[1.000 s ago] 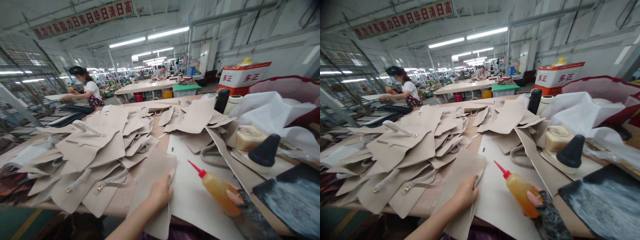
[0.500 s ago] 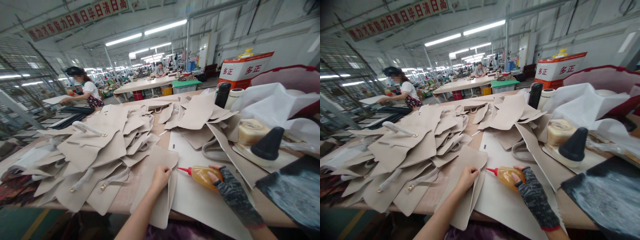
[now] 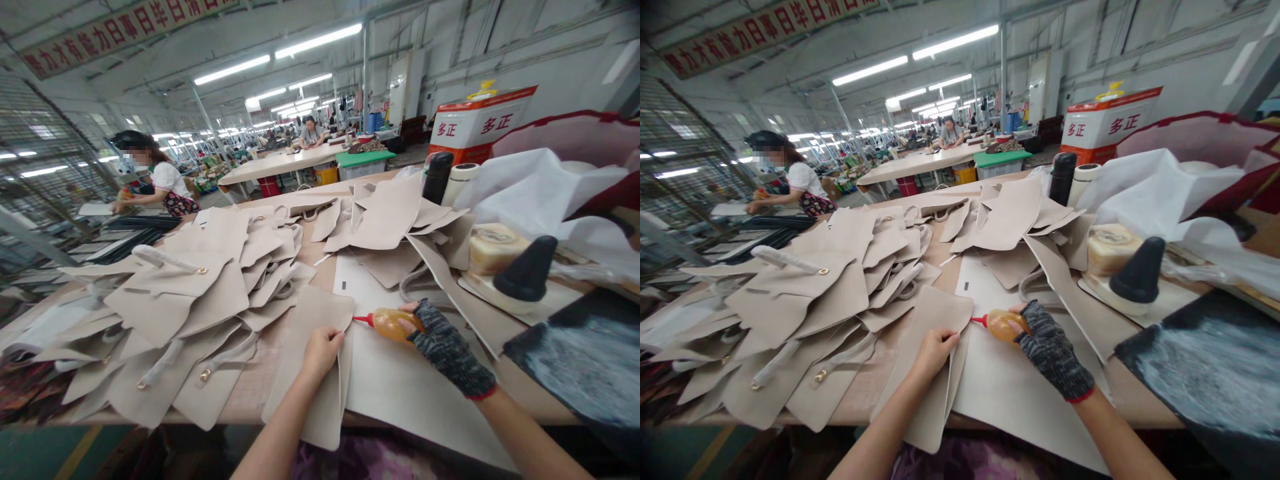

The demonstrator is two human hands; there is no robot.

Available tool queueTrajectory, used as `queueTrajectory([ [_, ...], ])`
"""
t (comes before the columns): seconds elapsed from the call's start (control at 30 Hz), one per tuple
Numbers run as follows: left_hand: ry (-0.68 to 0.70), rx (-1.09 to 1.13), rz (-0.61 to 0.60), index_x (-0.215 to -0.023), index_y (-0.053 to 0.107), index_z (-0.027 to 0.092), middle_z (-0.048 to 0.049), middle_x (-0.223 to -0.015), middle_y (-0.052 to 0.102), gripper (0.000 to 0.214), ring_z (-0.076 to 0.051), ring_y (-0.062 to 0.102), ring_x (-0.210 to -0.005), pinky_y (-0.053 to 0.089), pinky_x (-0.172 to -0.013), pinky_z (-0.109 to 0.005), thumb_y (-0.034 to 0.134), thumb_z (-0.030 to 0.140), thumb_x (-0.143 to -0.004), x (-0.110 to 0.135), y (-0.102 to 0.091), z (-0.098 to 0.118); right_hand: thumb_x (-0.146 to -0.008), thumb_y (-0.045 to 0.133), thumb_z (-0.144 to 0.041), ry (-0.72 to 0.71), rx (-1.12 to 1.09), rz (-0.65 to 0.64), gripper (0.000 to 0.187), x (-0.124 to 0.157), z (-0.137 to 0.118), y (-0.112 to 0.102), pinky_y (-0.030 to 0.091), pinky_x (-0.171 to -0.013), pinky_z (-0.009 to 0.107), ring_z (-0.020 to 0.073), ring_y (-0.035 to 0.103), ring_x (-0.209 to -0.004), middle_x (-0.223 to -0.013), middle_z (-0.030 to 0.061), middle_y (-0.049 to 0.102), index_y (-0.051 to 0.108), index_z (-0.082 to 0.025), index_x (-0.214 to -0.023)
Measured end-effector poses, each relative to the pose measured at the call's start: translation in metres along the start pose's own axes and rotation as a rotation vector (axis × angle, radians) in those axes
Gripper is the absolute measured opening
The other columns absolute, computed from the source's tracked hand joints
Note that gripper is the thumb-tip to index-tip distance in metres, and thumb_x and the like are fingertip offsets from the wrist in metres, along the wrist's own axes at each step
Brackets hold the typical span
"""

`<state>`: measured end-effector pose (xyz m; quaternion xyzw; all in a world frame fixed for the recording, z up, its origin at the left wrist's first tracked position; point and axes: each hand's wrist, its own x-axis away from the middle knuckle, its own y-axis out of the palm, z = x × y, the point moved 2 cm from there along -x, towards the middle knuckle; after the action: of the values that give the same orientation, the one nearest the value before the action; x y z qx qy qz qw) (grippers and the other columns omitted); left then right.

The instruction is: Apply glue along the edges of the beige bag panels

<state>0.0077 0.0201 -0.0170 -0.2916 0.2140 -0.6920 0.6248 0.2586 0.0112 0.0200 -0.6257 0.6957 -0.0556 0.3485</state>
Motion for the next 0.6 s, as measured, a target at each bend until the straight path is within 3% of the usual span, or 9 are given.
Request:
queueTrajectory([
  [0.27,0.005,0.008,0.006,-0.088,0.073,0.014,-0.0074,-0.091,0.073,0.033,-0.024,0.065,-0.088,0.046,-0.074,-0.029,0.049,0.035,-0.080,-0.002,0.000,-0.003,-0.084,0.046,-0.044,0.039,-0.046,-0.035,0.025,-0.013,-0.008,-0.007,0.049,-0.087,0.045,0.0298,0.061,-0.091,-0.094,0.0105,0.064,0.056,-0.024,-0.095],
  [0.6,0.022,-0.038,0.011,-0.088,0.073,0.015,-0.0071,-0.094,0.073,0.030,-0.023,0.064,-0.091,0.046,-0.077,-0.029,0.050,0.033,-0.081,0.000,-0.001,-0.001,-0.083,0.048,-0.042,0.096,-0.070,-0.069,0.025,-0.009,0.000,-0.007,0.051,-0.082,0.046,0.0288,0.062,-0.085,-0.092,0.0102,0.065,0.057,-0.023,-0.096],
])
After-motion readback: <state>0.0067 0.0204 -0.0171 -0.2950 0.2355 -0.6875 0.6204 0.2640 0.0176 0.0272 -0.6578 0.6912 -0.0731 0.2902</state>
